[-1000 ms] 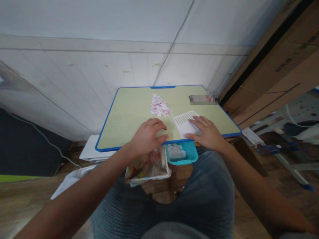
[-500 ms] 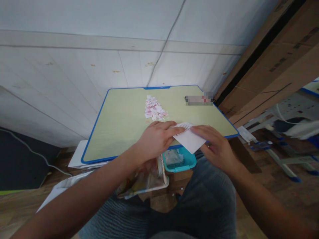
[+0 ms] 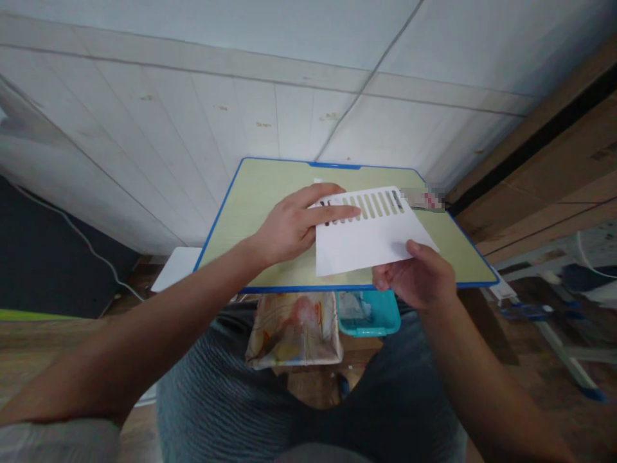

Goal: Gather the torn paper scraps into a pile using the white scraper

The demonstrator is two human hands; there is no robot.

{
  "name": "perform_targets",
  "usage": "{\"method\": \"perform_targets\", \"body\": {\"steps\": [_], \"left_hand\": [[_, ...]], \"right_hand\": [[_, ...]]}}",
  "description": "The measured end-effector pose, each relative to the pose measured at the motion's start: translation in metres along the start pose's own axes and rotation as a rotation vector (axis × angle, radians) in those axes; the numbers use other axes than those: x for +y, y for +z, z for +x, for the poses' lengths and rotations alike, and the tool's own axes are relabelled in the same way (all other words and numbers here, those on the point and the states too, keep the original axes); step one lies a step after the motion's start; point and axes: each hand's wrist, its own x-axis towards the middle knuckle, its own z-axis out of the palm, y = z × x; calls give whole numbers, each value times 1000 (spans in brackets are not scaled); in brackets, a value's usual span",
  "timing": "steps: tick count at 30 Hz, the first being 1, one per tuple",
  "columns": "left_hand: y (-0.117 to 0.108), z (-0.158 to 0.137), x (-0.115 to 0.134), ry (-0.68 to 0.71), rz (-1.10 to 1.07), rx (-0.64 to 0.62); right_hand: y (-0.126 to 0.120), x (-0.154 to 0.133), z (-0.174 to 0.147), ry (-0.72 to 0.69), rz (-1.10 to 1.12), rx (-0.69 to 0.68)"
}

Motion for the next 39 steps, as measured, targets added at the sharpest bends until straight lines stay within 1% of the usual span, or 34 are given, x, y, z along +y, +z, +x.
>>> {"method": "perform_targets", "body": {"steps": [1,2,5,7,8,11,12,14,16,18,19,21,24,26,27,28,30,34,35,37,39], "left_hand": [[6,0,-5,31,19,34],[11,1,-8,61,44,43],[23,7,-14,70,96,2],[27,14,-21,3,105,-17],[29,17,-27,-51,108,-5],[37,24,-55,-196,103,65],[42,25,-68,-242,107,71],[53,26,-93,-321,110,58],[63,23,-114,-362,107,64],[69,19,-126,-421,121,67],[69,17,-127,-458,135,56],[64,13,-120,-534,166,20],[51,16,-95,-621,211,-49],[44,22,-80,-646,239,-47],[42,25,-75,-667,250,-55],[41,27,-72,-658,261,-54],[41,31,-70,-677,272,-83],[45,30,-77,-698,283,-123],[47,30,-79,-693,287,-119],[49,28,-84,-679,292,-108],[51,27,-87,-670,296,-96]], "right_hand": [[6,4,0,-17,-1,31],[10,9,0,-36,-8,66],[13,21,-1,-77,-84,149],[9,25,-4,-121,-181,198],[6,27,-6,-150,-254,218],[-4,32,-11,-206,-504,254],[-7,34,-13,-208,-546,270],[-10,39,-15,-197,-524,332],[-10,44,-15,-180,-433,402],[-9,47,-16,-167,-384,440],[-8,48,-17,-164,-379,447],[-7,47,-20,-171,-389,463],[-6,45,-27,-209,-420,521],[-7,44,-32,-207,-459,555],[-9,43,-34,-193,-483,557],[-10,43,-35,-176,-504,547],[-13,44,-38,-177,-539,522],[-14,51,-44,-376,-605,591],[-14,52,-45,-401,-619,600],[-13,55,-47,-403,-635,603],[-12,57,-47,-430,-614,641]]}}
